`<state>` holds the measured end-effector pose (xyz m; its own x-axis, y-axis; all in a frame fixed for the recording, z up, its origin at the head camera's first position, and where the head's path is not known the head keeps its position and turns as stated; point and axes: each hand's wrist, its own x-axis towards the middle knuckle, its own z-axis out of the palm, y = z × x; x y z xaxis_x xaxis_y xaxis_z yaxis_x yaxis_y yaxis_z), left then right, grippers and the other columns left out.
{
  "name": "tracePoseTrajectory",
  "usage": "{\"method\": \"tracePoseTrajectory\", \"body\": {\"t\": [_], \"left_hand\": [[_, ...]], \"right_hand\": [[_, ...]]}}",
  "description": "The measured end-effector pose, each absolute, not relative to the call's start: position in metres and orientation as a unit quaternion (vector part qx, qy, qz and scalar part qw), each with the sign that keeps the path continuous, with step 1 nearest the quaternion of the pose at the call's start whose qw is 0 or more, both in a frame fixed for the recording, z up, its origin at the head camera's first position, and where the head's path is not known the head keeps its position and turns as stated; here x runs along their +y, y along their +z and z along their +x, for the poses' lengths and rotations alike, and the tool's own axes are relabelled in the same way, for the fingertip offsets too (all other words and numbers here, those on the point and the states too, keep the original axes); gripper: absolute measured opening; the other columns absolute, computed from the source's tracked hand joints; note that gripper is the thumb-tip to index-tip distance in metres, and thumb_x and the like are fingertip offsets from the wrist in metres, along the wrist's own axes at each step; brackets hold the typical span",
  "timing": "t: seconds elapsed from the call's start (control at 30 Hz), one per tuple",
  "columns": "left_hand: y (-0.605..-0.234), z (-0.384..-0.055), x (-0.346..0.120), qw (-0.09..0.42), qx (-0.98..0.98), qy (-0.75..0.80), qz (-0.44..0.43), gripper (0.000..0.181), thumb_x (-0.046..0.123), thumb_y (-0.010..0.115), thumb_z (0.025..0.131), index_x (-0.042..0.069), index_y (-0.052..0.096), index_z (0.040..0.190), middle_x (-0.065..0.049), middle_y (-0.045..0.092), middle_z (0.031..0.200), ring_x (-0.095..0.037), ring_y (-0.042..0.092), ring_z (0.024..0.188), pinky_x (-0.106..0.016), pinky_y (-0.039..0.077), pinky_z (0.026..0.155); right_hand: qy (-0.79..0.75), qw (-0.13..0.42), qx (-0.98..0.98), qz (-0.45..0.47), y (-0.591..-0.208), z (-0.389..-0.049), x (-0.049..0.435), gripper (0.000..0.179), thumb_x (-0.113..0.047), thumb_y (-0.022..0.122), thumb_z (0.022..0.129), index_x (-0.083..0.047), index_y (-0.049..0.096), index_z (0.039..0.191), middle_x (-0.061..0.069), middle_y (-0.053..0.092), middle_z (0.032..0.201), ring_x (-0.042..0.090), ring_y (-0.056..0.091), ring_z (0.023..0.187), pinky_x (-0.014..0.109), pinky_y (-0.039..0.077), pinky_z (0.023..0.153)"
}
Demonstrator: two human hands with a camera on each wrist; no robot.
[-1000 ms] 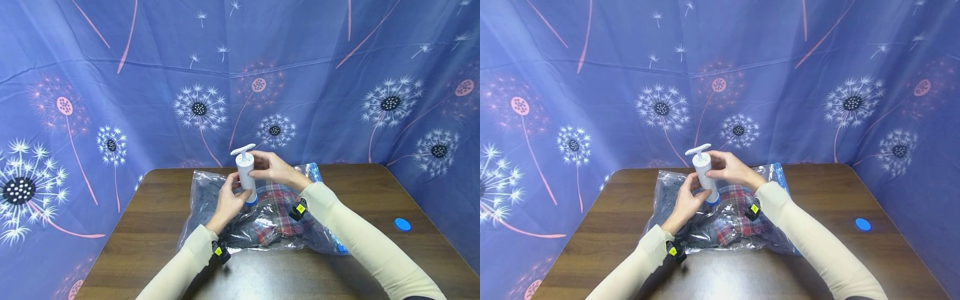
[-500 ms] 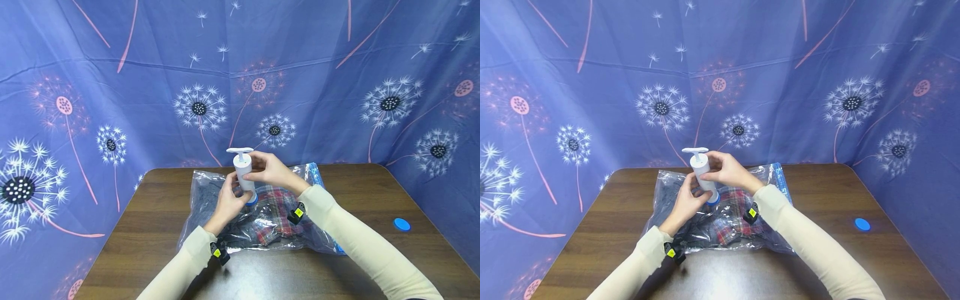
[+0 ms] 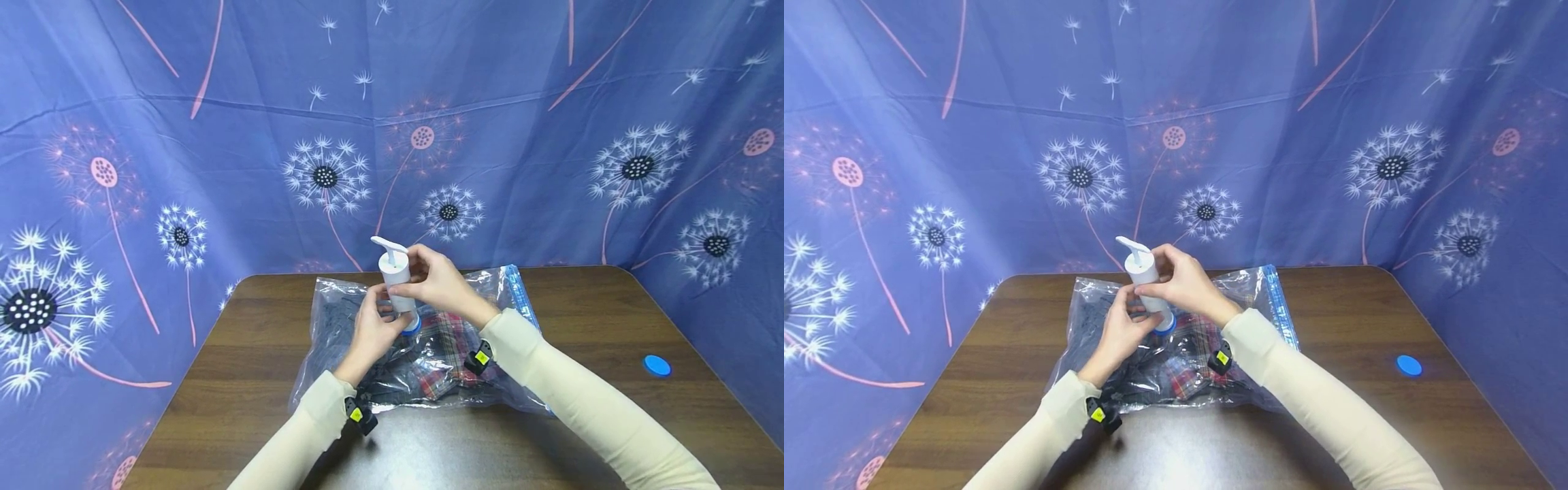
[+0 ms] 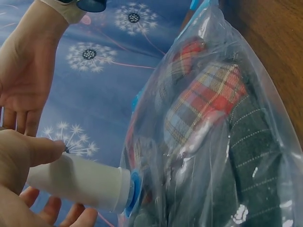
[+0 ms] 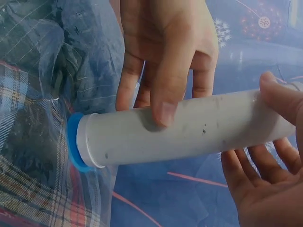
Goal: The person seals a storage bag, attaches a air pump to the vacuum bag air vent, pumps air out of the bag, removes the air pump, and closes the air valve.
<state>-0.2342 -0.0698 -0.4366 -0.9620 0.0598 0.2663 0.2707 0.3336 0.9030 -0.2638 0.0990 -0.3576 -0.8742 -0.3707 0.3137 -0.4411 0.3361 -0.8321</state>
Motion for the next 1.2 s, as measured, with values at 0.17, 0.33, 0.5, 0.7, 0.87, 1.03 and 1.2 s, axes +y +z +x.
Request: {"method": "tracePoseTrajectory", "body": {"t": [0.17,0.33,0.5,0.7,0.87,1.03,1.2], "left_hand": [[-0.438,-0.237,-0.067,0.106,-0.812,-0.563,-0.108,0.062,0.018,0.086,0.084,0.003,0.053,0.134,-0.020,0.064,0.125,-0.034,0.069,0.108,-0.044,0.062,0.090],[-0.436,-0.239,-0.067,0.103,-0.816,-0.559,-0.105,0.059,0.019,0.087,0.084,0.005,0.056,0.132,-0.018,0.066,0.123,-0.033,0.069,0.107,-0.040,0.062,0.090],[-0.437,-0.240,-0.068,0.088,-0.816,-0.562,-0.108,0.060,0.019,0.086,0.086,0.004,0.054,0.135,-0.018,0.065,0.129,-0.034,0.068,0.112,-0.040,0.061,0.093],[-0.439,-0.239,-0.070,0.071,-0.799,-0.585,-0.117,0.069,0.017,0.082,0.089,0.002,0.045,0.145,-0.022,0.058,0.136,-0.037,0.065,0.119,-0.043,0.059,0.098],[-0.443,-0.240,-0.070,0.080,-0.791,-0.594,-0.118,0.074,0.014,0.082,0.089,0.002,0.040,0.149,-0.024,0.060,0.137,-0.039,0.065,0.117,-0.046,0.059,0.098],[-0.444,-0.242,-0.069,0.090,-0.785,-0.602,-0.115,0.075,0.012,0.083,0.088,0.003,0.040,0.149,-0.021,0.064,0.137,-0.038,0.067,0.113,-0.043,0.060,0.096],[-0.443,-0.241,-0.070,0.091,-0.788,-0.596,-0.122,0.071,0.014,0.082,0.089,0.003,0.043,0.147,-0.023,0.064,0.136,-0.039,0.067,0.114,-0.045,0.060,0.095]], "right_hand": [[0.513,0.041,-0.822,0.243,-0.359,-0.263,0.097,0.054,-0.019,0.089,0.082,-0.008,0.058,0.124,0.009,0.069,0.113,0.022,0.069,0.100,0.036,0.061,0.089],[0.517,0.034,-0.818,0.250,-0.362,-0.263,0.098,0.057,-0.019,0.088,0.084,-0.006,0.056,0.128,0.011,0.068,0.115,0.023,0.067,0.100,0.038,0.060,0.090],[0.527,-0.015,-0.803,0.279,-0.365,-0.266,0.103,0.077,-0.019,0.086,0.086,-0.007,0.044,0.149,0.013,0.062,0.132,0.028,0.065,0.116,0.045,0.056,0.102],[0.559,-0.066,-0.762,0.321,-0.369,-0.273,0.115,0.084,-0.017,0.078,0.093,-0.014,0.029,0.162,0.015,0.050,0.154,0.034,0.051,0.141,0.050,0.044,0.117],[0.586,-0.079,-0.731,0.340,-0.365,-0.279,0.118,0.073,-0.003,0.070,0.095,-0.009,0.035,0.159,0.019,0.050,0.155,0.036,0.048,0.144,0.049,0.041,0.119],[0.578,-0.075,-0.735,0.346,-0.362,-0.278,0.116,0.059,-0.002,0.067,0.097,-0.001,0.045,0.152,0.023,0.058,0.145,0.039,0.056,0.136,0.052,0.046,0.114],[0.555,-0.054,-0.761,0.330,-0.360,-0.276,0.115,0.053,-0.007,0.070,0.097,-0.007,0.052,0.146,0.016,0.066,0.133,0.031,0.065,0.123,0.049,0.053,0.107]]}}
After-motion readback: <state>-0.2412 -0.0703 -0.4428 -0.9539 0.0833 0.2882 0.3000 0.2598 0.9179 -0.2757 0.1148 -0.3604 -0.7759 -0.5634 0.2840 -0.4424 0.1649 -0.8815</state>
